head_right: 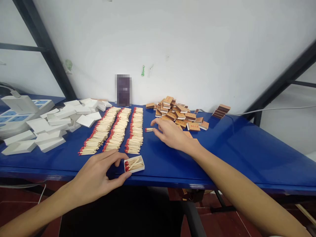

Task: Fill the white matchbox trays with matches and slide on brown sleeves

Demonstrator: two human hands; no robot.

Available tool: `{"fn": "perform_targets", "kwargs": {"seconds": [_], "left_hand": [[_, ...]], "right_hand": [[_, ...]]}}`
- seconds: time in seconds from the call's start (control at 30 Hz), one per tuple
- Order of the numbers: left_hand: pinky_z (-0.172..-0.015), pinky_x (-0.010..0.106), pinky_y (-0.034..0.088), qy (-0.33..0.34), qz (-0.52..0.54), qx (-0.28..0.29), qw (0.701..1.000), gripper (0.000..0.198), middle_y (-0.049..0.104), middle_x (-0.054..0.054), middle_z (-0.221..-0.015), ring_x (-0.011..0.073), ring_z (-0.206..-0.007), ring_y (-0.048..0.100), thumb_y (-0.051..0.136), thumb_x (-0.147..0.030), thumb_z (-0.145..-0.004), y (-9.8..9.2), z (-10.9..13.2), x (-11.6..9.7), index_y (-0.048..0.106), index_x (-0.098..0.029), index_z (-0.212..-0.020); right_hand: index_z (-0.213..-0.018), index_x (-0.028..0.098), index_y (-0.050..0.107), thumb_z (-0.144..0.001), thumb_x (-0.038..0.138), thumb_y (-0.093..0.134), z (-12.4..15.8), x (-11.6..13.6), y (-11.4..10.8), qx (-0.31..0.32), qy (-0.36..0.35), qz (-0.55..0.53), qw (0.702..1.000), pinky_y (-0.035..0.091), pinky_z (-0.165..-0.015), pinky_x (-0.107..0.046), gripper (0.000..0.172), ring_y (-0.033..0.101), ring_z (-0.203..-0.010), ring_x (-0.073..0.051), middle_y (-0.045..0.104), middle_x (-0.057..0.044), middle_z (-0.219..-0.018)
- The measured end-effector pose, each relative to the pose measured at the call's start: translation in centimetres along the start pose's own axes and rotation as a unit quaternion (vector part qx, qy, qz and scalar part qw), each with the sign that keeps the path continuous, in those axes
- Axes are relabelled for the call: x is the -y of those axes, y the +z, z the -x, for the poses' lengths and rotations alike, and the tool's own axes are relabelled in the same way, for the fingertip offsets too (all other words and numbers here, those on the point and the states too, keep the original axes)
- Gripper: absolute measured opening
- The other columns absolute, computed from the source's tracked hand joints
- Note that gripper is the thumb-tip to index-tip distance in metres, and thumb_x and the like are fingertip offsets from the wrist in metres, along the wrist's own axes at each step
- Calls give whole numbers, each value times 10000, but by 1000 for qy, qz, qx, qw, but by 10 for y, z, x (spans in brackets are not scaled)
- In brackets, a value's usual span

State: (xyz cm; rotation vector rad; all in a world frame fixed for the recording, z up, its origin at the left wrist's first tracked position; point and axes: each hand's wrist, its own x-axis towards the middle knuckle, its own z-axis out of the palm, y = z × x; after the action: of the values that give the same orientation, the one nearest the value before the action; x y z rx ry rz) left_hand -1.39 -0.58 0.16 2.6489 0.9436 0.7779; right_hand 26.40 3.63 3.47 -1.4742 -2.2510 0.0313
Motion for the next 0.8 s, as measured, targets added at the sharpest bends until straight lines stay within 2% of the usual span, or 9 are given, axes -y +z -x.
{"fn": "perform_targets", "kwargs": {"seconds": [0.1,0.23,0.53,0.8], "left_hand": [[-651,295,463,-7,11,11,1000,196,611,-11,-794,158,-700,596,597,-396,-900,-2,-1,-1,611,-207,-952],[-653,299,462,-5,9,7,1000,200,611,-11,-803,163,-707,600,614,-386,-889,-1,-1,-1,612,-207,-977],[-644,300,466,8,-17,5,1000,217,630,4,-840,177,-730,623,622,-369,-889,1,-1,1,610,-200,-1025],[-650,297,474,10,-16,6,1000,225,642,12,-858,176,-745,629,621,-384,-893,0,0,1,608,-200,-1022]], "right_hand": [[-1092,189,585,-943,280,479,-5,-19,6,30,-13,38,999,398,-680,-317,204,538,-754,-204,601,-65,-866],[-1029,200,619,-976,312,439,-9,-26,11,59,-27,47,997,429,-749,-347,219,572,-873,-235,617,-98,-973],[-977,205,612,-997,335,422,-10,-25,14,76,-22,54,995,430,-741,-339,231,573,-872,-227,621,-88,-960],[-1006,204,598,-999,353,420,-8,-22,11,97,-15,53,994,440,-761,-353,232,595,-902,-233,642,-92,-998]]}}
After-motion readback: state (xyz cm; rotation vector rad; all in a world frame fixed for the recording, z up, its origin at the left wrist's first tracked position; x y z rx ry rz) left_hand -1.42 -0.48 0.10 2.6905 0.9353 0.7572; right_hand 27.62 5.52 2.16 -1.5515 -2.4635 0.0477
